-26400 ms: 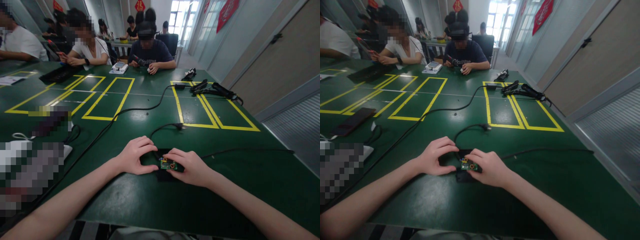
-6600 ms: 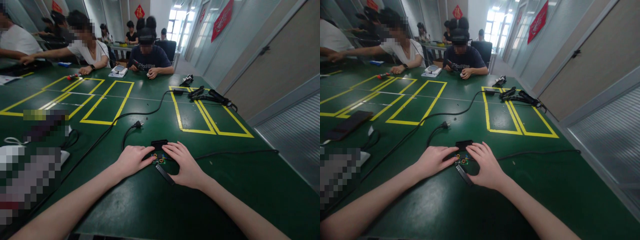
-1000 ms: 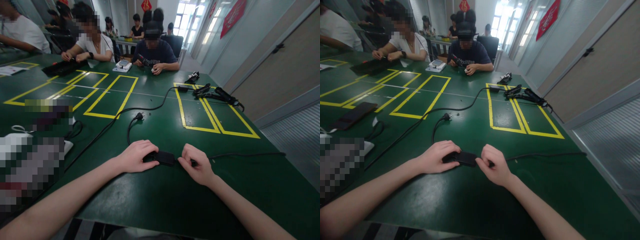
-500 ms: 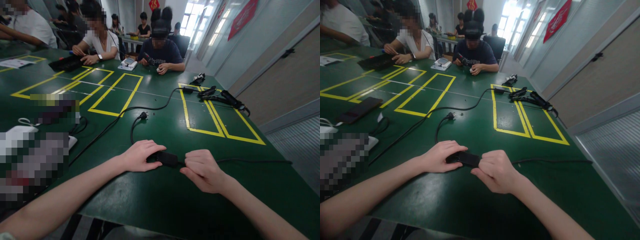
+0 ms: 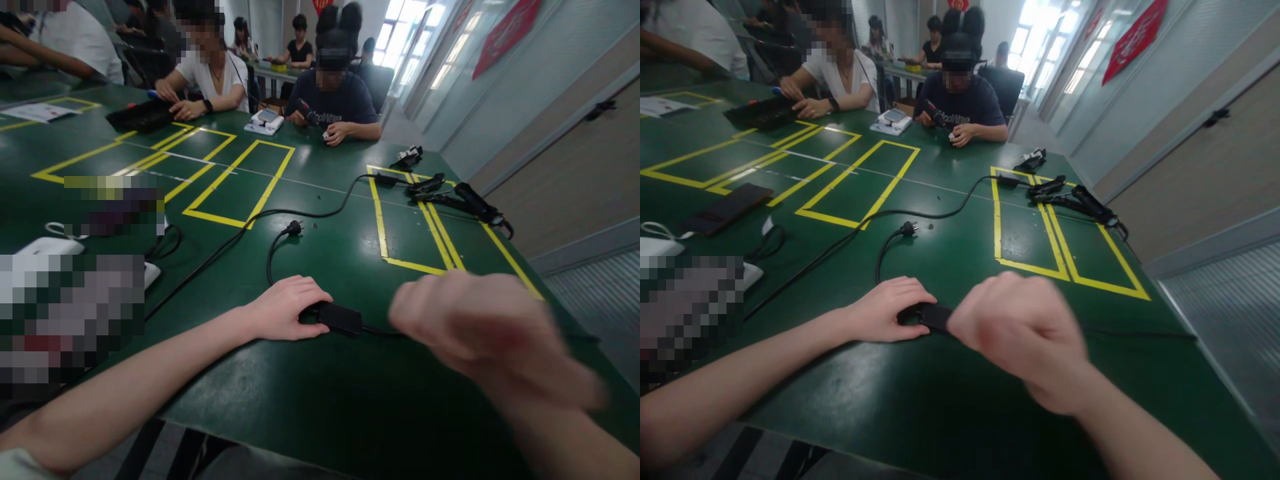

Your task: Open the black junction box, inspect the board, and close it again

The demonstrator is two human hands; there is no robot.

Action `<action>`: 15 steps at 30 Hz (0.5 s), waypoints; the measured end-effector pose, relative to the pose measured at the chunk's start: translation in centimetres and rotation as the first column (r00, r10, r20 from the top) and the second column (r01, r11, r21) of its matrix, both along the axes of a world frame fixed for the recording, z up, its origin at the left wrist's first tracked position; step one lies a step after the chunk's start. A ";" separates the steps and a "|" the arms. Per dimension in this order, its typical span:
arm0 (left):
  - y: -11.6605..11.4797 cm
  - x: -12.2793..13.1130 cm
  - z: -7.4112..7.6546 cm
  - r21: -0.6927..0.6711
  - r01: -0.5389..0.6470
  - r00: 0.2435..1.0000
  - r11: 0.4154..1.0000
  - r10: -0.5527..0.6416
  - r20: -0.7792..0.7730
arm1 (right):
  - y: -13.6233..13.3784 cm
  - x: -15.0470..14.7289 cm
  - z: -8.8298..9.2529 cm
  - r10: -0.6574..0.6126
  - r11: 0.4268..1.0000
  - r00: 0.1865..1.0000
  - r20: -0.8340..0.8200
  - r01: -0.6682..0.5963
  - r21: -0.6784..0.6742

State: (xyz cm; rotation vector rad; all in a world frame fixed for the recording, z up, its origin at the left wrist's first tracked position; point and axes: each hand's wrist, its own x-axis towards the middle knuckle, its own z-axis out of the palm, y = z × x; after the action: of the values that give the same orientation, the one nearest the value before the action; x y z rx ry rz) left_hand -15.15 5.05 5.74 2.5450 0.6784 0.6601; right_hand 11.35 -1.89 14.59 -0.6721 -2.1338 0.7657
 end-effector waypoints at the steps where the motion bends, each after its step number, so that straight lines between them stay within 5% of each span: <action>1: 0.0 0.0 0.0 -0.007 -0.006 1.000 1.000 0.005 -0.009 | 2.2 -3.0 0.3 0.094 0.978 0.996 -0.001 -0.092 -0.186; 4: 0.0 0.2 0.1 -0.031 -0.018 0.999 0.999 0.017 -0.041 | 5.1 -7.6 -1.4 0.283 0.823 0.959 -0.003 -0.245 -0.513; 7: 0.0 0.2 0.3 -0.044 -0.020 0.998 0.999 0.017 -0.063 | 4.5 -6.8 -3.1 0.308 0.766 0.950 -0.051 -0.280 -0.578; 11: -0.1 0.3 0.4 -0.035 -0.028 0.998 0.999 0.026 -0.061 | 3.9 -4.2 -2.8 0.211 0.862 0.977 -0.020 -0.196 -0.467; 15: 0.0 0.3 0.2 -0.006 -0.019 0.998 1.000 0.018 -0.059 | 3.8 -2.5 -4.0 -0.107 0.991 0.976 0.188 0.120 -0.060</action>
State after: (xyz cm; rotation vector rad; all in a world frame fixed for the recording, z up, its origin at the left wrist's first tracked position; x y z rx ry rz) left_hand -14.89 5.07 5.98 2.5635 0.7234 0.5900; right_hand 8.82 1.90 10.61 -0.9267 -2.2197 0.7439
